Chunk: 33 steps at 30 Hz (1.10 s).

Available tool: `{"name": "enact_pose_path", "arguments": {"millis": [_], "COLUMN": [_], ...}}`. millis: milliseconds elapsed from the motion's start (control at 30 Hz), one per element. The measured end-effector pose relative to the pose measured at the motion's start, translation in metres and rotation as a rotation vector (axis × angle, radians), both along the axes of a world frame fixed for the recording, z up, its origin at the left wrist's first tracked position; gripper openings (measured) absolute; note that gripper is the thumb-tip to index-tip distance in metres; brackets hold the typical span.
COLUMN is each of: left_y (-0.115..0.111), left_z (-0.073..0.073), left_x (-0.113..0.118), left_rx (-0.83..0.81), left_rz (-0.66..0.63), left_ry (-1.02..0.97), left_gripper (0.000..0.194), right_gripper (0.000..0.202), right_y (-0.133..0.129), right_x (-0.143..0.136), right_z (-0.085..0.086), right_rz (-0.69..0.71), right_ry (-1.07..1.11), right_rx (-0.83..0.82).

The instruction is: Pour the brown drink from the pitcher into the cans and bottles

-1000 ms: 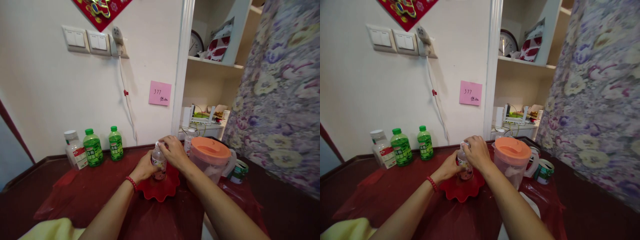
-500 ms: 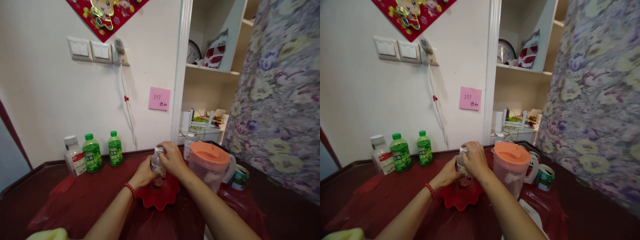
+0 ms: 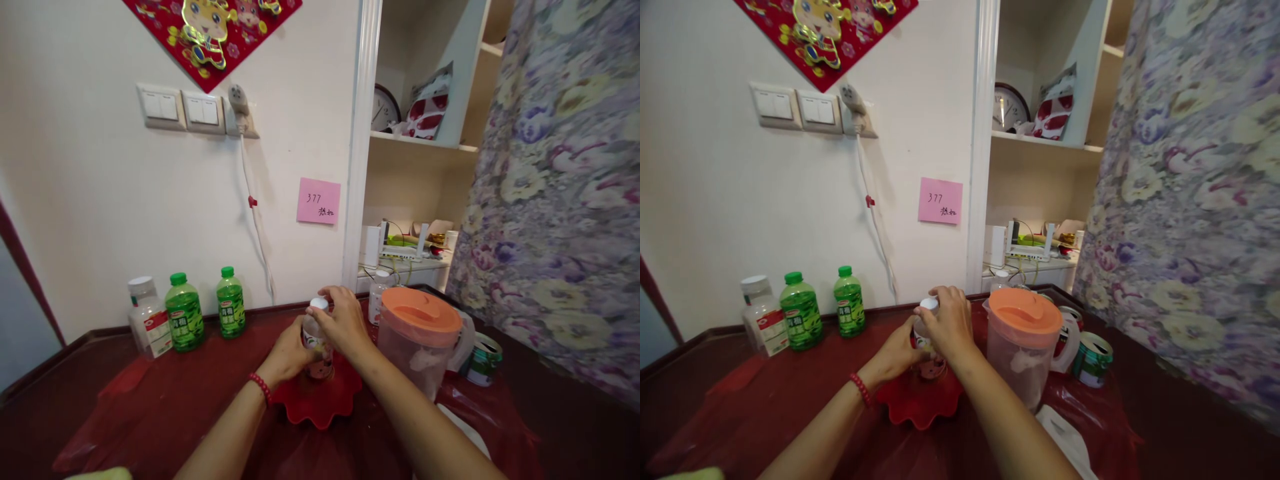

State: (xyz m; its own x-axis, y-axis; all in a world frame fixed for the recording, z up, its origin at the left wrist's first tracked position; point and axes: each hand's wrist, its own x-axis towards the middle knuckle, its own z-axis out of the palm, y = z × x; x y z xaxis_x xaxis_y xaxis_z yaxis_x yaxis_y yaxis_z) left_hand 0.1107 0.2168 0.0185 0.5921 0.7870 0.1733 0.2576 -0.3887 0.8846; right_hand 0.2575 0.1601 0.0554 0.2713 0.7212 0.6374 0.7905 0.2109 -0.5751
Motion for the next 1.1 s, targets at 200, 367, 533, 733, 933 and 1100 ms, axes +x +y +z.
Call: {"name": "enact_pose_path", "arguments": {"millis": [200, 367, 533, 733, 933, 1100], "left_y": [-0.001, -0.002, -0.003, 0.003, -0.001, 0.004], "left_z": [0.001, 0.002, 0.003, -0.007, -0.001, 0.01], "left_x": [-0.001, 0.0, 0.0, 0.0, 0.0, -0.007], "left_rx": [-0.008, -0.006, 0.004, 0.0, 0.087, 0.02], "left_rz": [0.004, 0.027, 0.032, -0.028, 0.047, 0.116], "left_ry": [0.002, 0.017, 0.019, -0.067, -0.007, -0.045], "left_gripper": [0.064, 0.064, 0.063, 0.059, 0.06, 0.064], "right_gripper": [0.034, 0.022, 0.02, 0.029, 0.012, 0.053], "right_y": [0.0, 0.003, 0.007, -0.042, -0.113, -0.101], "right_x": [0.001, -0.002, -0.003, -0.007, -0.012, -0.027], "right_z": [-0.002, -0.003, -0.005, 0.013, -0.044, -0.146], "right_rz": [0.042, 0.044, -0.002, 0.106, 0.406, 0.426], "right_ry": [0.048, 0.088, 0.137, 0.077, -0.184, -0.319], "right_rx": [0.029, 0.056, 0.063, 0.165, 0.224, 0.102]}}
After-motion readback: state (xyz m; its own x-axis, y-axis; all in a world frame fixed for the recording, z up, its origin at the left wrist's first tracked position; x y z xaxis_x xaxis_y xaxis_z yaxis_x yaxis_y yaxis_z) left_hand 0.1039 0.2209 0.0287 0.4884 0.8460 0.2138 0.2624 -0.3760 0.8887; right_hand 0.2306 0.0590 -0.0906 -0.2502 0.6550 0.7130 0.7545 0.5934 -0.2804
